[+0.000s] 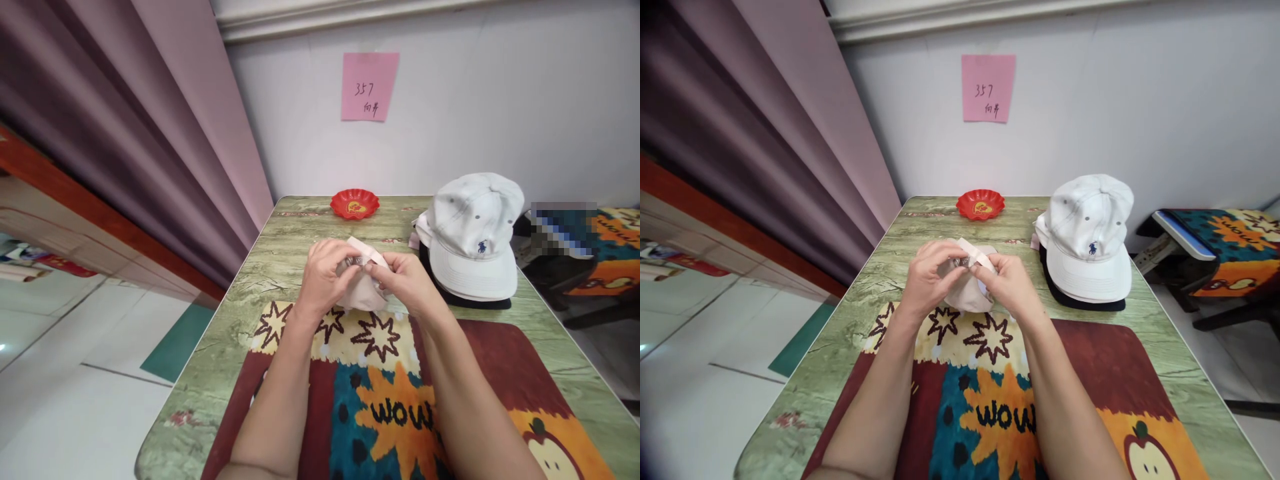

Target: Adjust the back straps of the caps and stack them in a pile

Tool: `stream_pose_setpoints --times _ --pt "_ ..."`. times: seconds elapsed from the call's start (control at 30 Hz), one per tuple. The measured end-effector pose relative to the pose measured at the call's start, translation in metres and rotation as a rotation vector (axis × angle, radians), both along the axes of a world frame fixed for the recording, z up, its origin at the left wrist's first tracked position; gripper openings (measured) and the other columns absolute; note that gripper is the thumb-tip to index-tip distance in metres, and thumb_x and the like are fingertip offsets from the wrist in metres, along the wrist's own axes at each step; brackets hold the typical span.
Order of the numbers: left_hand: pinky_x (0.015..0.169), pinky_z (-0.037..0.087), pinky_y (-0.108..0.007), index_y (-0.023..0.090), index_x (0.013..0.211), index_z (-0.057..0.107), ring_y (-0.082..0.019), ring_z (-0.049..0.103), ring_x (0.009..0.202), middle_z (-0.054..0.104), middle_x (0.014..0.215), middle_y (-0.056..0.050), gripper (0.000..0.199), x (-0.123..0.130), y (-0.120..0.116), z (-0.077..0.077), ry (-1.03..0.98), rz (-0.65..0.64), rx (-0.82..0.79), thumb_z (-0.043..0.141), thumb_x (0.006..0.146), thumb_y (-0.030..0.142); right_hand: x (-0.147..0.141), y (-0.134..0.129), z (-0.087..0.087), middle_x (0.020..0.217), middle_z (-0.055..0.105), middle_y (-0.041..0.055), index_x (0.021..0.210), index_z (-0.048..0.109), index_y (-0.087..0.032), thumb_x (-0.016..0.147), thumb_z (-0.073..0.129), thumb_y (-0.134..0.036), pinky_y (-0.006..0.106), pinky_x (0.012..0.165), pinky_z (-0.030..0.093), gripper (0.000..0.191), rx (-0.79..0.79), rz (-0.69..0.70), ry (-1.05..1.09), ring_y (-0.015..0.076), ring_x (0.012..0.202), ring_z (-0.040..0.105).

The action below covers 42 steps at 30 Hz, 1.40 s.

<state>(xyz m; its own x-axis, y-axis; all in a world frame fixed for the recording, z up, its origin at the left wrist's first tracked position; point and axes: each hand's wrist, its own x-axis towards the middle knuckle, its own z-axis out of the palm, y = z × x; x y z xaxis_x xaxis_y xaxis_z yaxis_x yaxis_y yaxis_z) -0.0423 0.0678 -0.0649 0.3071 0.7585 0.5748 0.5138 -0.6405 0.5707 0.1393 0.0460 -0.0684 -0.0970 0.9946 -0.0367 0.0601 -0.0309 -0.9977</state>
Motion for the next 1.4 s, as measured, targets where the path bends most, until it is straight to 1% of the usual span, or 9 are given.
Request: stream_pose_setpoints --times 0.13,0.27,0.37,0.53,0.63,0.73,0.83,1.1,1.4 --pt "0.095 0.046 -0.038 0.023 0.096 0.072 -0.024 0.061 0.103 0.07 0.103 -0.007 0.013 0.0 -0.001 -0.002 -0.022 0.07 0.043 0.066 0.085 0.018 -0.01 -0.001 0.0 0.062 0.055 -0.002 0.074 0.066 -0.017 0.075 0.075 -0.051 0.025 0.052 0.035 0.035 0.024 -0.004 0.047 0.0106 0.056 0.044" --pt "0.08 0.052 -0.031 0.021 0.093 0.072 -0.018 0.064 0.086 0.069 0.097 -0.005 0.011 0.003 -0.001 -0.004 -0.18 0.067 -0.1 0.066 0.084 0.018 -0.012 0.0 0.0 0.059 0.048 -0.0041 0.076 0.065 -0.018 0.079 0.071 -0.06 0.025 0.05 0.032 0.043 0.008 0.014 0.114 0.0096 0.052 0.04" --pt "0.076 0.054 -0.028 0.019 0.089 0.072 -0.016 0.064 0.08 0.069 0.092 -0.003 0.011 0.004 0.002 -0.007 -0.367 0.047 -0.28 0.072 0.078 0.021 -0.009 0.002 -0.002 0.054 0.041 -0.0067 0.08 0.066 -0.019 0.083 0.066 -0.062 0.025 0.048 0.031 0.043 0.016 -0.029 0.152 0.0089 0.048 0.035" --pt "0.07 0.053 -0.025 0.017 0.09 0.073 -0.013 0.062 0.073 0.07 0.085 -0.002 0.026 -0.002 0.01 -0.016 -0.577 -0.016 -0.489 0.082 0.07 0.03 0.005 0.004 -0.001 0.066 0.06 -0.0015 0.084 0.062 -0.021 0.081 0.07 -0.054 0.025 0.054 0.042 0.034 0.081 -0.125 0.122 0.011 0.055 0.049" --pt "0.07 0.053 -0.025 0.017 0.091 0.071 -0.012 0.062 0.071 0.069 0.082 -0.001 0.032 -0.003 0.011 -0.017 -0.678 -0.04 -0.561 0.086 0.065 0.03 0.013 0.002 0.004 0.077 0.067 0.0014 0.083 0.06 -0.021 0.082 0.067 -0.048 0.024 0.051 0.041 0.028 0.098 -0.177 0.085 0.0102 0.054 0.048" --pt "0.07 0.054 -0.025 0.017 0.091 0.071 -0.012 0.063 0.071 0.069 0.08 -0.001 0.031 -0.001 0.01 -0.016 -0.683 -0.073 -0.605 0.085 0.065 0.027 0.015 -0.001 0.008 0.071 0.063 -0.0006 0.085 0.064 -0.021 0.085 0.065 -0.043 0.024 0.051 0.037 0.023 0.155 -0.187 0.027 0.0103 0.054 0.046" --pt "0.072 0.056 -0.027 0.017 0.09 0.07 -0.013 0.065 0.073 0.069 0.08 -0.001 0.028 0.001 0.009 -0.014 -0.637 -0.083 -0.606 0.083 0.067 0.025 0.013 -0.003 0.008 0.069 0.063 0.0001 0.084 0.068 -0.02 0.084 0.069 -0.045 0.026 0.058 0.043 0.025 0.209 -0.192 -0.014 0.0137 0.062 0.054" --pt "0.069 0.053 -0.025 0.019 0.093 0.073 -0.013 0.061 0.071 0.067 0.079 0.0 0.021 -0.002 0.004 -0.01 -0.451 -0.008 -0.429 0.078 0.074 0.026 0.015 0.003 -0.005 0.075 0.071 0.005 0.079 0.071 -0.019 0.081 0.072 -0.053 0.028 0.057 0.044 0.034 0.205 -0.254 -0.15 0.0183 0.066 0.06" --pt "0.069 0.056 -0.026 0.016 0.082 0.066 -0.013 0.067 0.071 0.07 0.078 -0.003 0.025 -0.002 0.002 -0.001 -0.647 -0.114 -0.655 0.083 0.07 0.029 0.008 0.0 0.002 0.071 0.066 0.0026 0.073 0.067 -0.019 0.082 0.07 -0.05 0.027 0.057 0.04 0.033 0.176 -0.194 -0.121 0.0149 0.062 0.054"
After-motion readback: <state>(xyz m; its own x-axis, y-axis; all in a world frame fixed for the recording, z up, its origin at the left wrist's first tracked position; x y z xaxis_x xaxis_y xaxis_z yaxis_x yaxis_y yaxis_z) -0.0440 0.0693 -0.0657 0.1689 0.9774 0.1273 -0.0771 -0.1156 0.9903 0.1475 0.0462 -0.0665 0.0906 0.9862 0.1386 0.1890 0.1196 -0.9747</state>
